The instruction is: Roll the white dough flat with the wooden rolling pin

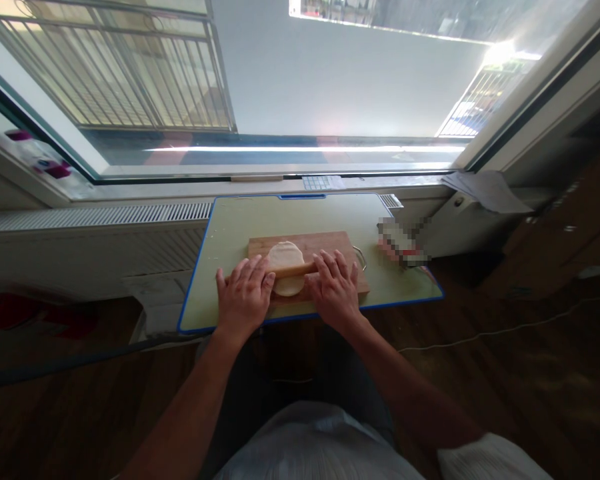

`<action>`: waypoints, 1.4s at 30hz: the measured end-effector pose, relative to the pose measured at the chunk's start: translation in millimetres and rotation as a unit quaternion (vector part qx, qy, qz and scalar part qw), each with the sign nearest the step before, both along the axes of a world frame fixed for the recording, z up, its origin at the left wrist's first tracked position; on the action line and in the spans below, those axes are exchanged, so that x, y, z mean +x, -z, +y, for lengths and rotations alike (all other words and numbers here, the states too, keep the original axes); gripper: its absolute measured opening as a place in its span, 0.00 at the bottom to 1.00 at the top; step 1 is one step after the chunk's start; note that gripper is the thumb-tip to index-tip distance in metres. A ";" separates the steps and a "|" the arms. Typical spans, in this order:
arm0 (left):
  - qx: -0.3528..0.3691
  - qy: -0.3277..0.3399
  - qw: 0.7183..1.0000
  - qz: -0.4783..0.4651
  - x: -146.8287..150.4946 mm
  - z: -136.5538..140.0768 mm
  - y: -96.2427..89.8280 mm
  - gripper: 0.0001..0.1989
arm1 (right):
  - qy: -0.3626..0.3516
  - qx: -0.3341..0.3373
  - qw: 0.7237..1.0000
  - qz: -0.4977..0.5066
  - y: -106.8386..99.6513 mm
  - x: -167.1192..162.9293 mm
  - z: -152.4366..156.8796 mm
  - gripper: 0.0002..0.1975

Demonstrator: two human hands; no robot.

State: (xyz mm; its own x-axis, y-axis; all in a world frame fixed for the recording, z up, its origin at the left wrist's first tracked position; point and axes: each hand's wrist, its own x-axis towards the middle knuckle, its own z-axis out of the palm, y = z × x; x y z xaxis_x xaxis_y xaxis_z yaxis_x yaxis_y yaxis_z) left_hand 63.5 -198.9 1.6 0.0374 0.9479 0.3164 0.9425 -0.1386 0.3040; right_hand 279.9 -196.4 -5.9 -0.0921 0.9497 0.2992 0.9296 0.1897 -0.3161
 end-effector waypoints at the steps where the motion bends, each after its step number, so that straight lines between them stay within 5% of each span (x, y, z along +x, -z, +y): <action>1: 0.008 0.002 1.000 -0.002 -0.2 -6.9 1.7 0.27 | -0.003 0.008 1.000 0.004 1.1 1.4 -6.2 0.27; 9: 0.069 0.014 0.997 -0.027 3.0 -47.4 19.0 0.24 | -0.015 0.031 0.999 0.026 -0.8 5.8 -29.7 0.22; 21: 0.033 -0.021 0.998 -0.043 6.0 -3.4 3.3 0.24 | -0.022 0.008 1.000 0.007 -5.0 -3.9 7.0 0.22; 34: 0.123 0.029 0.991 -0.042 -6.6 -57.2 35.6 0.23 | -0.053 0.095 0.994 0.018 15.6 4.8 -53.3 0.26; 42: 0.130 0.022 0.991 -0.027 -3.6 -59.2 39.1 0.23 | -0.044 0.116 0.992 0.005 28.1 3.7 -61.8 0.29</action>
State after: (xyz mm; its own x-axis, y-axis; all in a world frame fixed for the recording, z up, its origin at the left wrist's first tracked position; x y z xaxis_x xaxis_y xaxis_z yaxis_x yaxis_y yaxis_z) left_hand 59.9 -258.0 -37.5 0.0536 0.8317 0.5527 0.9173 -0.2597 0.3019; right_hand 283.7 -258.2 -34.0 -0.1674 0.8438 0.5098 0.9034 0.3384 -0.2635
